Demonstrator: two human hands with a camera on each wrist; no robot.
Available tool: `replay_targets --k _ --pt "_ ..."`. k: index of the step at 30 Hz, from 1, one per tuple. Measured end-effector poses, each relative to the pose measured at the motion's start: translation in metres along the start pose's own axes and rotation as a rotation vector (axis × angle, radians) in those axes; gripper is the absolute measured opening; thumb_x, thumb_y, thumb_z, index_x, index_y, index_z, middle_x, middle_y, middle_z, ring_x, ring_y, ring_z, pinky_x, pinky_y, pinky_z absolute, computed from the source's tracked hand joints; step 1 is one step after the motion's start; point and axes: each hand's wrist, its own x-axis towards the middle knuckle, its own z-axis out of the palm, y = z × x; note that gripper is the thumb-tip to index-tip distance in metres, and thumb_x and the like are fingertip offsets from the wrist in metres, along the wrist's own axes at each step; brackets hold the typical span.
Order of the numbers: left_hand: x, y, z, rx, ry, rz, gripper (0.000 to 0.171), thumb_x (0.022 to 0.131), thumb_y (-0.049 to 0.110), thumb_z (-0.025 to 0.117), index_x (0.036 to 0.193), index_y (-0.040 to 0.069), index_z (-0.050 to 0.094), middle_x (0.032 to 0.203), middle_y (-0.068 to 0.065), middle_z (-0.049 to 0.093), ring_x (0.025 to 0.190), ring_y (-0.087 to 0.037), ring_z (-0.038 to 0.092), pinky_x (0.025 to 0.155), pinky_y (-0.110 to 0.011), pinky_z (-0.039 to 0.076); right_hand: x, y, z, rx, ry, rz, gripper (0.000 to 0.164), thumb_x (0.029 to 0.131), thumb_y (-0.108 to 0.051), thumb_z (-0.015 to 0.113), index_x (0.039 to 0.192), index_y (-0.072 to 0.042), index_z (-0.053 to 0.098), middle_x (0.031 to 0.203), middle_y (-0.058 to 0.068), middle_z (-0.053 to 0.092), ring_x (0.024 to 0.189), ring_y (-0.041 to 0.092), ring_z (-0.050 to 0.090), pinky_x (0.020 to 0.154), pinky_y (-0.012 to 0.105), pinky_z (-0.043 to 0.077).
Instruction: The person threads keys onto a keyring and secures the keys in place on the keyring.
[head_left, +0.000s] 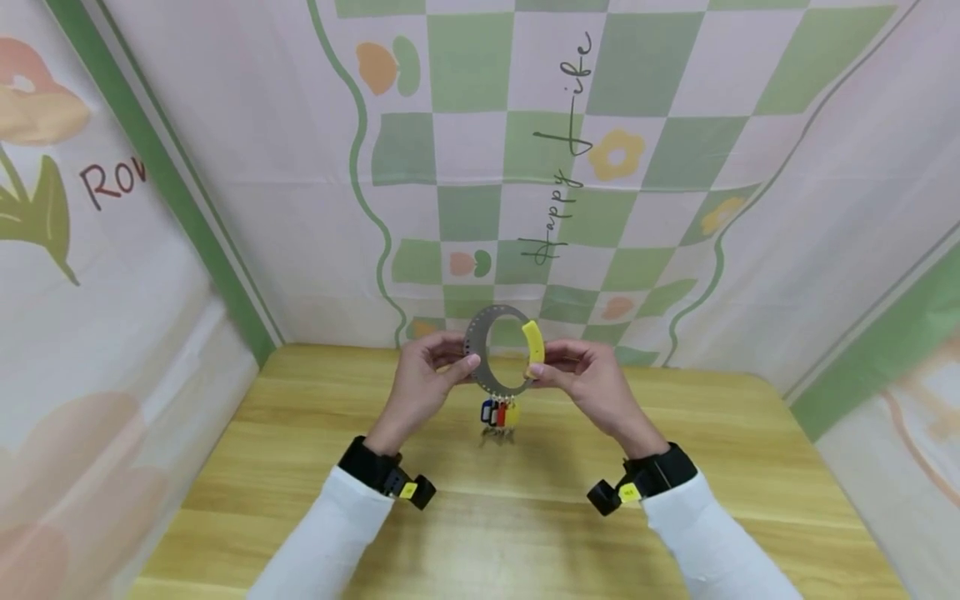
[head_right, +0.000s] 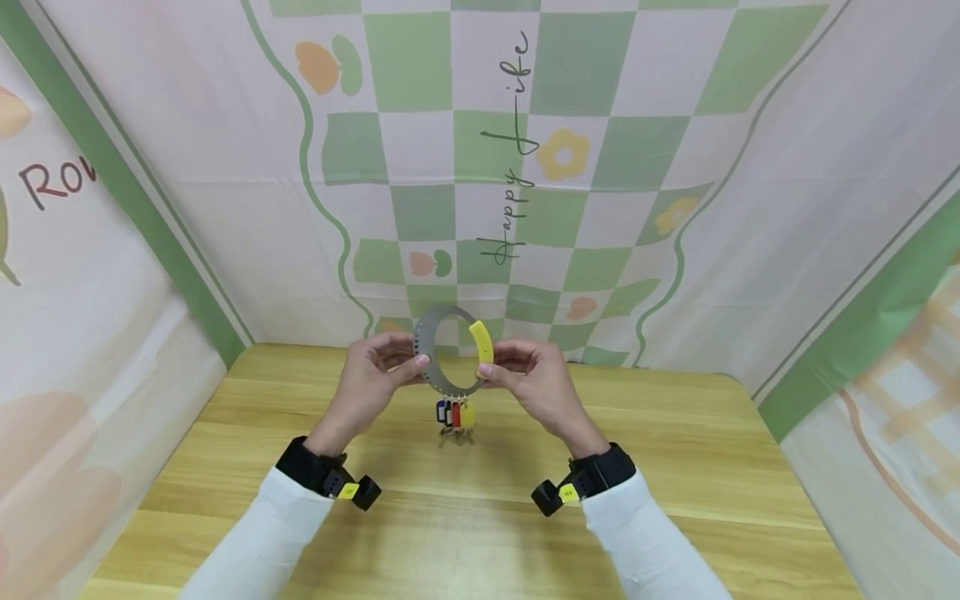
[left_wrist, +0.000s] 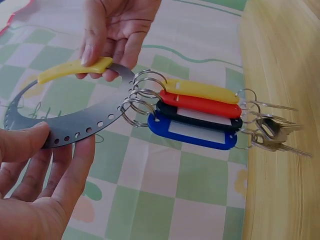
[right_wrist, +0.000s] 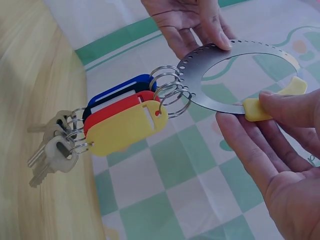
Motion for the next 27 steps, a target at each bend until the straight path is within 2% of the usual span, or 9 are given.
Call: replay_targets --k 5,12,20,27 --pt "0.001 -0.002 0.000 0.033 -0.009 0.038 0.025 0.090 -0.008 0.069 0.115 -0.007 0.067 0.104 -0.022 0.069 0.092 -0.032 0.070 0.076 -0.036 0.060 0.000 0.001 0.000 -0.053 0.015 -0.034 0.026 0.087 0.006 0.074 0.112 0.013 0.067 0.101 0.019 0.072 0.085 0.022 0.074 0.079 0.042 0.059" --pt "0.003 -0.003 -0.001 0.048 -0.022 0.051 0.024 0.089 -0.009 0.069 0.113 -0.007 0.068 0.103 -0.021 0.070 0.091 -0.031 0.070 0.076 -0.036 0.060 -0.001 0.001 0.000 -0.106 0.037 -0.051 0.026 0.087 0.006 0.074 0.112 0.012 0.068 0.105 0.028 0.069 0.086 0.020 0.073 0.078 0.040 0.060" --pt "-0.001 -0.004 0.001 0.040 -0.052 0.046 0.023 0.089 -0.009 0.069 0.112 -0.007 0.067 0.102 -0.022 0.069 0.089 -0.032 0.070 0.075 -0.036 0.060 -0.009 0.002 0.000 -0.106 0.030 -0.074 0.026 0.087 0.005 0.075 0.112 0.010 0.070 0.100 0.018 0.072 0.086 0.022 0.073 0.077 0.039 0.060" --pt "-0.013 -0.010 0.002 0.027 -0.065 0.043 0.023 0.088 -0.010 0.070 0.110 -0.006 0.069 0.099 -0.019 0.069 0.087 -0.028 0.069 0.073 -0.037 0.061 -0.023 0.007 0.004 -0.079 0.015 -0.060 0.026 0.086 0.007 0.075 0.110 0.011 0.069 0.101 0.019 0.072 0.086 0.023 0.073 0.076 0.039 0.060"
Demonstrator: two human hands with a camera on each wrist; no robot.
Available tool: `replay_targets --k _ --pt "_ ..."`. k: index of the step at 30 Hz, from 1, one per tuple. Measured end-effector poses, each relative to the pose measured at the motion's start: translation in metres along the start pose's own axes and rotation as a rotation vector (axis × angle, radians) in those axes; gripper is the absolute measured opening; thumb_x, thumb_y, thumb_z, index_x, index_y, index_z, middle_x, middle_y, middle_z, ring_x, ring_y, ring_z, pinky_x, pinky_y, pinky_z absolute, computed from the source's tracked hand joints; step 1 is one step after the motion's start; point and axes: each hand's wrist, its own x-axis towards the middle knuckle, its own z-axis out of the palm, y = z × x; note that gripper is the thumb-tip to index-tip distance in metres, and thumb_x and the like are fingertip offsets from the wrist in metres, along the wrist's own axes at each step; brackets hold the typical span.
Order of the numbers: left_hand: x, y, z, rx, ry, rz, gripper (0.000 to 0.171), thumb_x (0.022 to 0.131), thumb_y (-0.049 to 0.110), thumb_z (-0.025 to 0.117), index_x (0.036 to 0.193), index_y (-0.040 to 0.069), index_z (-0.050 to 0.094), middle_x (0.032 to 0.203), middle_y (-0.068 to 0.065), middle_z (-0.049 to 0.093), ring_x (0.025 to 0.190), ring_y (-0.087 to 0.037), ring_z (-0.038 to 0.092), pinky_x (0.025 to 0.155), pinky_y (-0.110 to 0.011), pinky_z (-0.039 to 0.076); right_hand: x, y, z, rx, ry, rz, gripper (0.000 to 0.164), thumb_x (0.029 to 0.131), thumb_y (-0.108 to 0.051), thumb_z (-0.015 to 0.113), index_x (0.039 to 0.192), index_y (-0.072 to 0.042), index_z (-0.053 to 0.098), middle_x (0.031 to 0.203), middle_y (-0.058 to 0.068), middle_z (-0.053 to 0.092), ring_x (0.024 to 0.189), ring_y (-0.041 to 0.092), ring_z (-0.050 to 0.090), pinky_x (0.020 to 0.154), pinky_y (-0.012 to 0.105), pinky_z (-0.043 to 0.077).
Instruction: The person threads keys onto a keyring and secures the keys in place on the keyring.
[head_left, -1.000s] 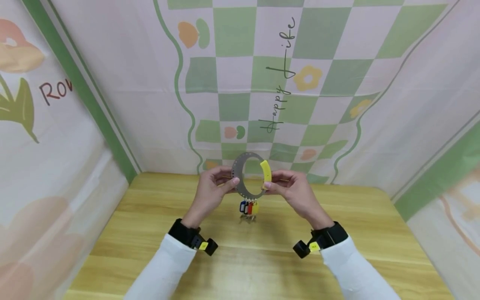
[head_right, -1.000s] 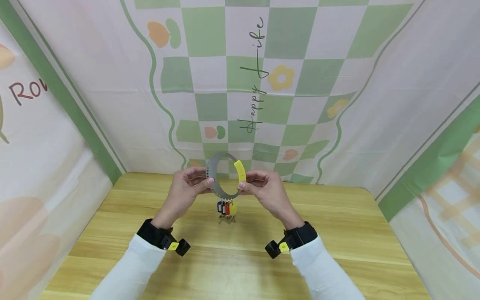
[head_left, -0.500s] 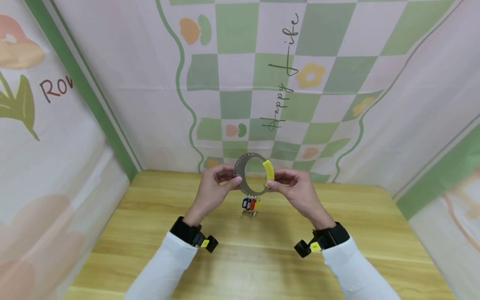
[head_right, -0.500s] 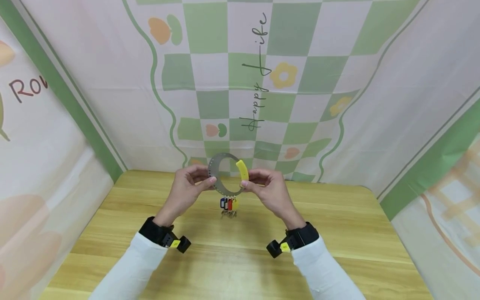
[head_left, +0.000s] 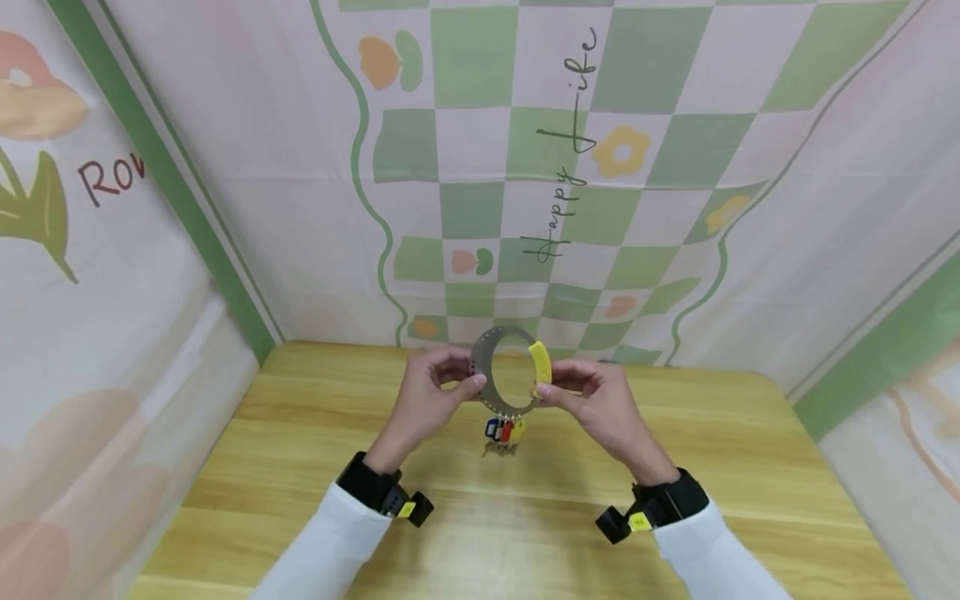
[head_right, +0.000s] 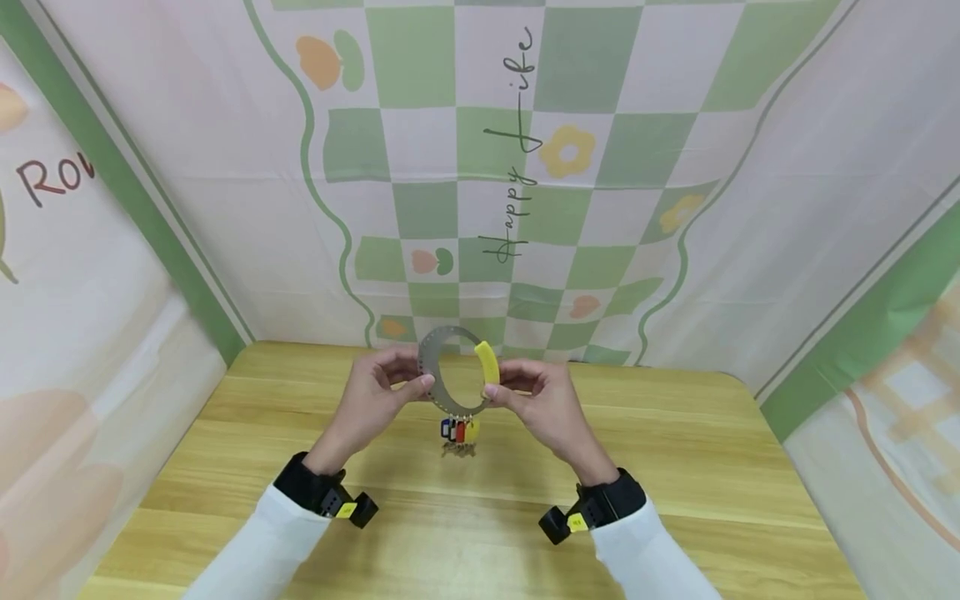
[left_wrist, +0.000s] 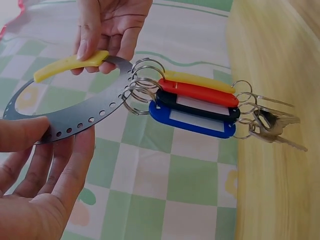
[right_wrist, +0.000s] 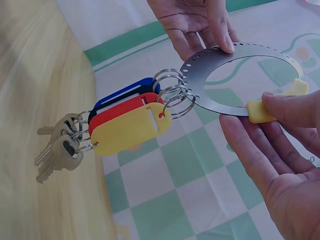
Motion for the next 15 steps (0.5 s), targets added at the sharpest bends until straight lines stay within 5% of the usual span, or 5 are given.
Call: replay_targets --k 15 --pt "-0.027 -0.013 0.005 -0.031 -0.041 -0.099 0.022 0.089 -0.007 0.070 0.111 -0.006 0.068 0.097 -0.019 0.069 0.084 -0.025 0.070 0.072 -0.038 0.061 -0.030 0.011 0.005 0.048 -0.055 0.110 0.026 0.088 0.002 0.074 0.112 0.011 0.067 0.101 0.023 0.070 0.086 0.027 0.073 0.076 0.042 0.060"
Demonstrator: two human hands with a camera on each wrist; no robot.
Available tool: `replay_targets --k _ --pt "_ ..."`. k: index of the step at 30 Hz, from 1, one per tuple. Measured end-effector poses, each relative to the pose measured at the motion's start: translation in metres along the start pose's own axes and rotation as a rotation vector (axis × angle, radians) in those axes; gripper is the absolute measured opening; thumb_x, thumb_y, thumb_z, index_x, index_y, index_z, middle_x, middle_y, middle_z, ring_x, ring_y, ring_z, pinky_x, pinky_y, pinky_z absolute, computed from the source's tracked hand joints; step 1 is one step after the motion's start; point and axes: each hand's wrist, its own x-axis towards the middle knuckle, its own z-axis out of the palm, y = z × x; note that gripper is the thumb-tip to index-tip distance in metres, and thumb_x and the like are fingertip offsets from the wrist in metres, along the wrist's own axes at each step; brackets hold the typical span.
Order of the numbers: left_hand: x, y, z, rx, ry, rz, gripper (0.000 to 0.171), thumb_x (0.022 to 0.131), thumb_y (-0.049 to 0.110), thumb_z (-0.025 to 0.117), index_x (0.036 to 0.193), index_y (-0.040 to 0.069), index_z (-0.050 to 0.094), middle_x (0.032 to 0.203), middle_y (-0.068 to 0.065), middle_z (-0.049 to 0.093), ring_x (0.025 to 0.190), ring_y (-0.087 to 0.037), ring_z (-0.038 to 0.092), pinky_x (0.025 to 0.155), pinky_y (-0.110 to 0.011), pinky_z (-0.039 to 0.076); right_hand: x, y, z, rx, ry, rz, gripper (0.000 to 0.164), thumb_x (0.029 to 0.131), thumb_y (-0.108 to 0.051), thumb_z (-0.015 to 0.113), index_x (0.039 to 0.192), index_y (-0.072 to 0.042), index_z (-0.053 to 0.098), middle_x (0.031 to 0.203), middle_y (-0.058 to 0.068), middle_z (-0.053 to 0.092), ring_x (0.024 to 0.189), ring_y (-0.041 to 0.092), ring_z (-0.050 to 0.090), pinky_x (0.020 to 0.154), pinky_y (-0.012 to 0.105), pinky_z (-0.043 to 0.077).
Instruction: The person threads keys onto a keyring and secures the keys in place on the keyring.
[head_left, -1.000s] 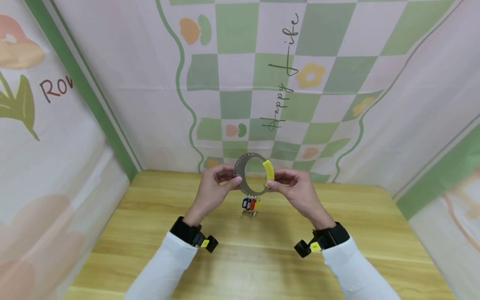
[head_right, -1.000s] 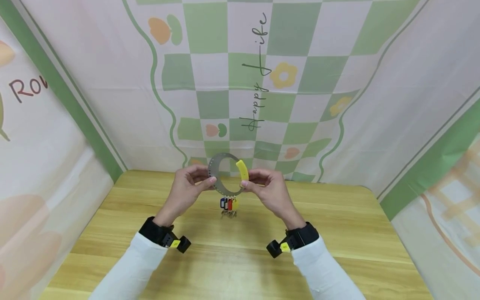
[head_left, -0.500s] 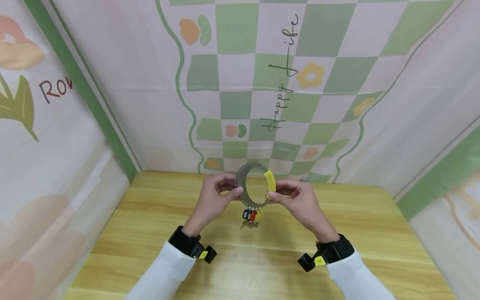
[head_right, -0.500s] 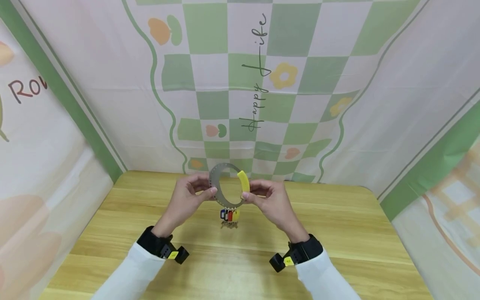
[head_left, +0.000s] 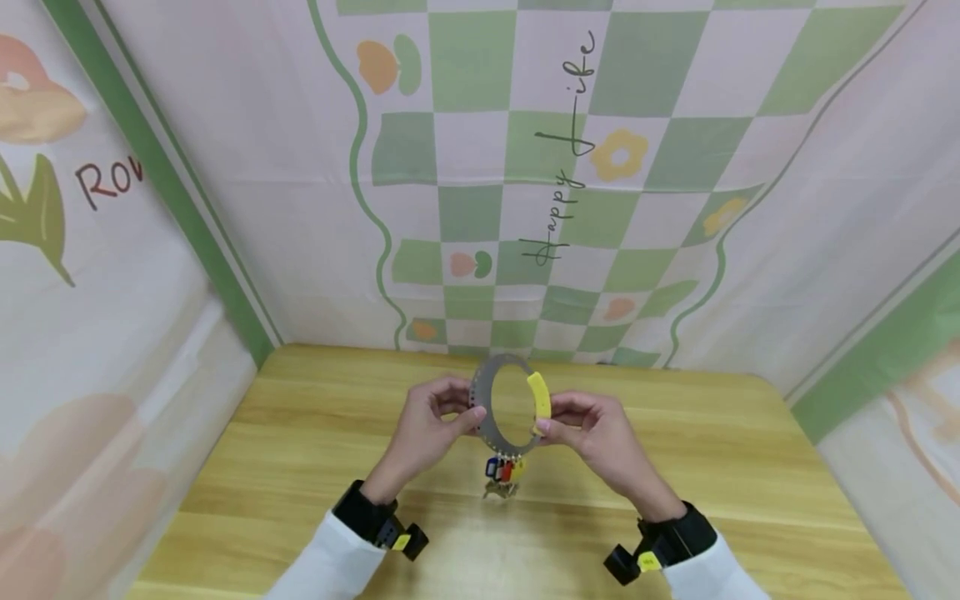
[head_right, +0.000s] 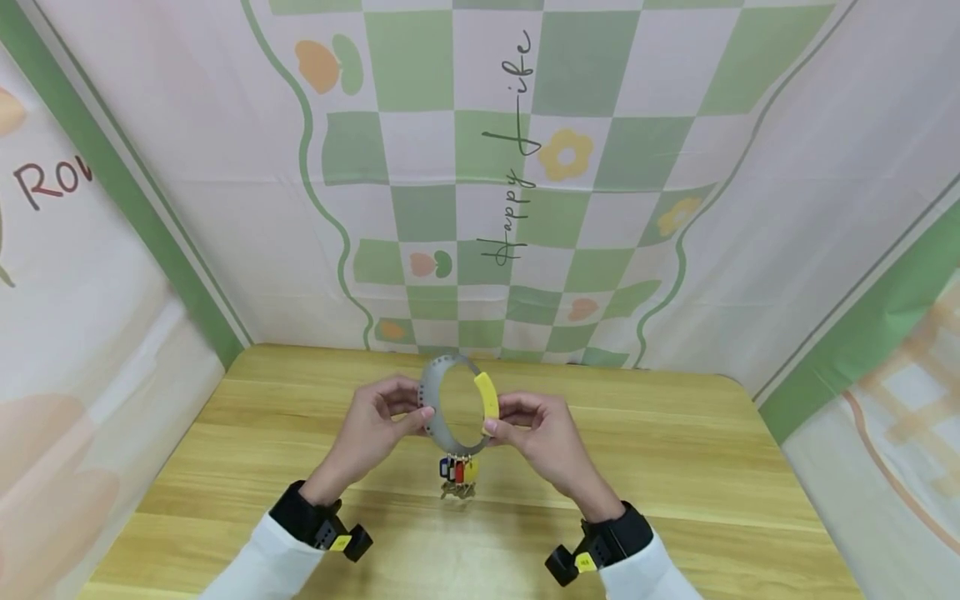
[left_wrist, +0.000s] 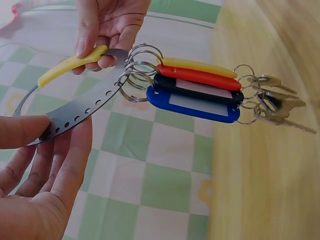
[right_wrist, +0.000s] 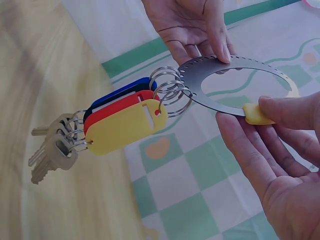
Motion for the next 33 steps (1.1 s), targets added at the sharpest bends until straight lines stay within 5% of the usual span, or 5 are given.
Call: replay_targets --k 15,25,33 --pt "0.002 -0.036 0.001 -0.064 0.046 -0.118 0.025 0.089 -0.007 0.070 0.114 -0.010 0.065 0.102 -0.022 0.068 0.089 -0.028 0.070 0.074 -0.039 0.060 0.002 0.029 0.009 0.041 0.045 0.123 0.029 0.089 0.004 0.072 0.115 0.014 0.065 0.101 0.023 0.069 0.086 0.027 0.073 0.079 0.043 0.059" --pt "0.019 -0.052 -0.002 -0.082 0.081 -0.189 0.027 0.088 -0.009 0.069 0.114 -0.010 0.064 0.101 -0.020 0.069 0.083 -0.022 0.071 0.080 -0.052 0.058 0.022 0.045 0.005 0.072 0.064 0.200 0.032 0.092 0.003 0.069 0.120 0.015 0.062 0.105 0.026 0.066 0.087 0.026 0.072 0.083 0.047 0.058" --pt "0.034 -0.065 -0.004 -0.069 0.124 -0.263 0.027 0.089 -0.009 0.068 0.116 -0.011 0.064 0.098 -0.016 0.068 0.079 -0.018 0.070 0.076 -0.041 0.060 0.039 0.057 0.003 0.076 0.063 0.236 0.032 0.093 0.007 0.063 0.123 0.018 0.058 0.108 0.031 0.064 0.089 0.029 0.071 0.086 0.048 0.056"
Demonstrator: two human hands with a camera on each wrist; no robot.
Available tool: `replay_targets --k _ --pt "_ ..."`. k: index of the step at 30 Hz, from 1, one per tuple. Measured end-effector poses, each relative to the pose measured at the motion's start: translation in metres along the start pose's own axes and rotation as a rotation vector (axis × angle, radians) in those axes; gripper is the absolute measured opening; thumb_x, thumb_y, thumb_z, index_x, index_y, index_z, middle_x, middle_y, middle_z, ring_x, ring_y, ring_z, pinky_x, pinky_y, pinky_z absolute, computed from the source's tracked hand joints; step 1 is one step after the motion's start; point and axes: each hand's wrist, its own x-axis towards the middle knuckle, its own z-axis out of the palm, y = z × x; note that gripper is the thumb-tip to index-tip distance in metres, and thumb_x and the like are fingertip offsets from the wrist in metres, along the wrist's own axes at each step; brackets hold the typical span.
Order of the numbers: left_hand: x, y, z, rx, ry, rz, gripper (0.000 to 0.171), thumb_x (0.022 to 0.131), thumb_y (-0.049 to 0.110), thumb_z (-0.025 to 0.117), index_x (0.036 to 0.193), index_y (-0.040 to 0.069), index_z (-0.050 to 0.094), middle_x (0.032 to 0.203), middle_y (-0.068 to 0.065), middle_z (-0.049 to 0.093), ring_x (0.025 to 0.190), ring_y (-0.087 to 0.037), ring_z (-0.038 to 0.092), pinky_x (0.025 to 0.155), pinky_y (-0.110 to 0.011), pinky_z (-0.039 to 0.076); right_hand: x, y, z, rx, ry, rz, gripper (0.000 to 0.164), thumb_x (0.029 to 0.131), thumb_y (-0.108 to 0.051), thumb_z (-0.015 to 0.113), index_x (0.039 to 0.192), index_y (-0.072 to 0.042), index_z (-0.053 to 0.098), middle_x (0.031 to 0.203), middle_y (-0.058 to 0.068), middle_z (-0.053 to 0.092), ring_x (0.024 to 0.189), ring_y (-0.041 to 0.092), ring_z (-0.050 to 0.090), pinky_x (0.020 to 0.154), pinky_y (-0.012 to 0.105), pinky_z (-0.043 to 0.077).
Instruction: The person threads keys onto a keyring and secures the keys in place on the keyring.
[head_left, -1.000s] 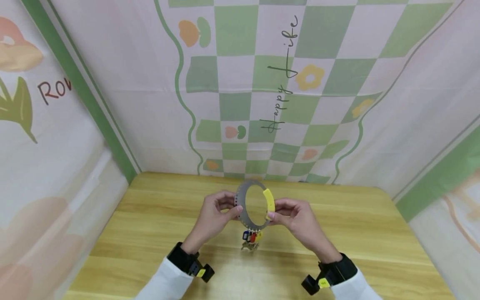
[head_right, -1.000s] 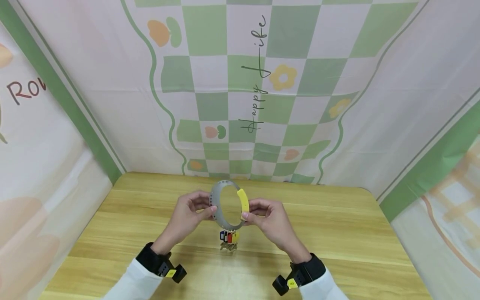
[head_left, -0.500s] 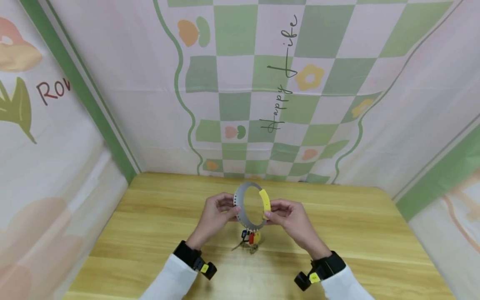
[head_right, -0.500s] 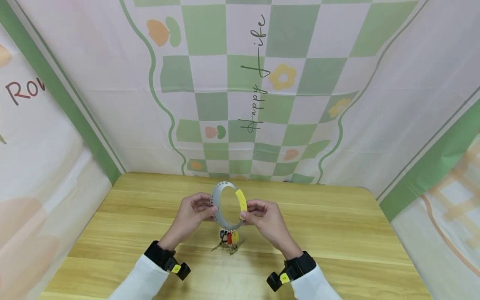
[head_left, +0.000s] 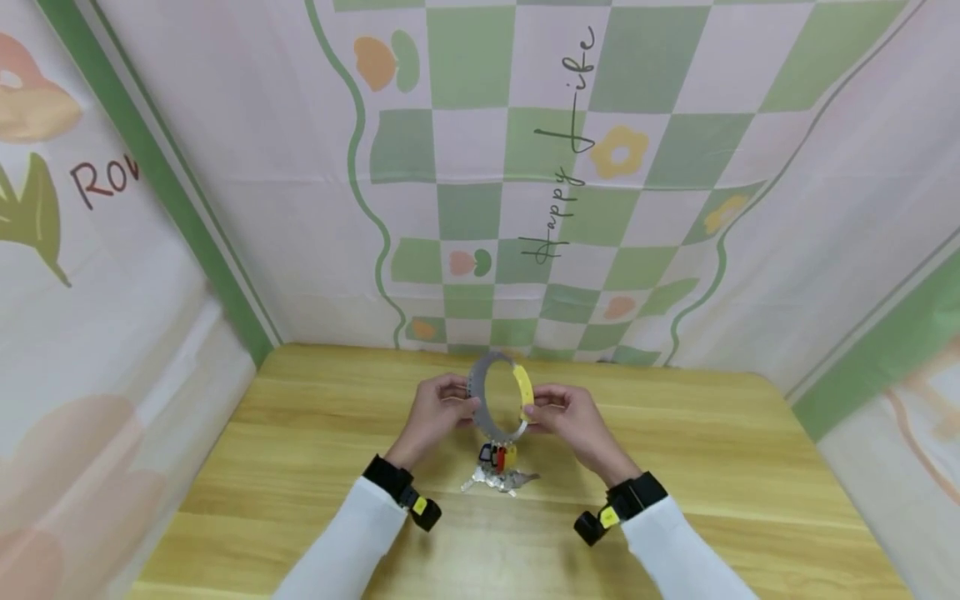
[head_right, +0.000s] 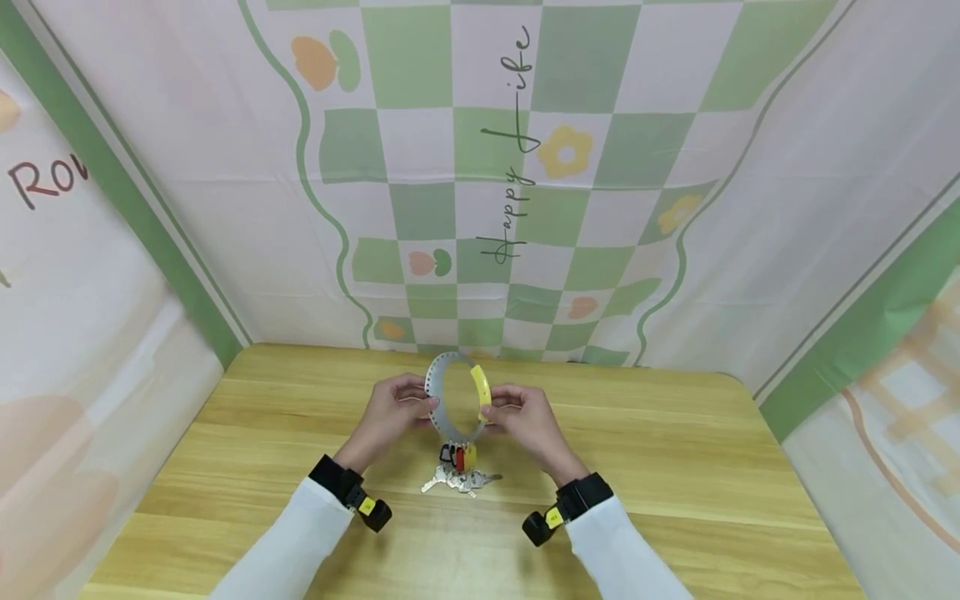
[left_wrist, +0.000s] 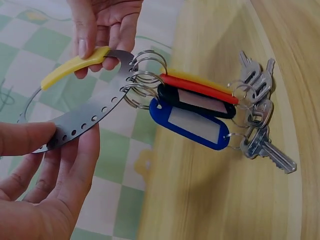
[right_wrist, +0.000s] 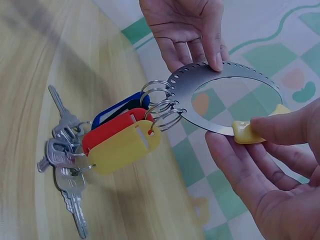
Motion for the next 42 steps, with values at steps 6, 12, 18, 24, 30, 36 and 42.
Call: replay_targets --k 6,12,18,24,30,36,42 --pt "0.012 -0.007 -0.001 -0.006 0.002 -0.041 0.029 0.091 -0.009 0.066 0.120 -0.011 0.063 0.099 -0.017 0.067 0.076 -0.017 0.068 0.074 -0.039 0.061 0.011 0.004 -0.002 -0.009 0.011 0.053 0.031 0.094 0.010 0.059 0.124 0.019 0.057 0.106 0.025 0.062 0.089 0.026 0.068 0.088 0.045 0.057" --pt "0.022 -0.014 -0.001 -0.023 0.006 -0.080 0.030 0.092 -0.011 0.063 0.122 -0.012 0.061 0.103 -0.023 0.067 0.079 -0.022 0.070 0.077 -0.042 0.060 0.022 0.012 -0.003 -0.011 0.028 0.075 0.031 0.093 0.012 0.058 0.124 0.019 0.057 0.102 0.023 0.063 0.088 0.025 0.067 0.088 0.047 0.056" --pt "0.030 -0.021 -0.003 -0.032 0.010 -0.137 0.030 0.094 -0.011 0.059 0.124 -0.011 0.061 0.106 -0.023 0.069 0.082 -0.025 0.072 0.084 -0.049 0.057 0.033 0.022 -0.006 0.014 0.020 0.098 0.034 0.094 0.011 0.058 0.126 0.020 0.055 0.105 0.027 0.064 0.086 0.025 0.069 0.090 0.051 0.055" --pt "0.037 -0.028 -0.005 -0.070 0.008 -0.195 0.032 0.095 -0.008 0.058 0.127 -0.009 0.061 0.109 -0.023 0.069 0.087 -0.027 0.073 0.086 -0.046 0.057 0.042 0.028 -0.005 -0.014 0.037 0.121 0.032 0.094 0.010 0.059 0.125 0.018 0.058 0.110 0.030 0.064 0.088 0.027 0.070 0.085 0.043 0.058" --pt "0.045 -0.034 -0.005 -0.127 0.006 -0.241 0.037 0.096 -0.006 0.056 0.132 -0.012 0.056 0.115 -0.025 0.067 0.097 -0.031 0.070 0.088 -0.043 0.057 0.050 0.033 -0.005 -0.022 0.059 0.158 0.034 0.093 0.008 0.061 0.125 0.019 0.058 0.114 0.033 0.063 0.090 0.033 0.072 0.086 0.044 0.057" --pt "0.049 -0.035 -0.003 -0.145 0.019 -0.287 0.045 0.098 -0.005 0.053 0.141 -0.016 0.043 0.125 -0.030 0.061 0.114 -0.039 0.063 0.095 -0.045 0.054 0.056 0.038 -0.004 -0.023 0.110 0.221 0.034 0.091 0.008 0.064 0.123 0.018 0.059 0.107 0.032 0.067 0.080 0.027 0.073 0.080 0.040 0.059" --pt "0.053 -0.038 -0.001 -0.145 0.026 -0.321 0.044 0.098 -0.004 0.053 0.138 -0.018 0.045 0.121 -0.028 0.062 0.111 -0.035 0.063 0.097 -0.042 0.052 0.060 0.039 -0.002 -0.072 0.161 0.274 0.031 0.088 0.010 0.065 0.118 0.018 0.061 0.098 0.028 0.069 0.070 0.021 0.070 0.073 0.035 0.060"
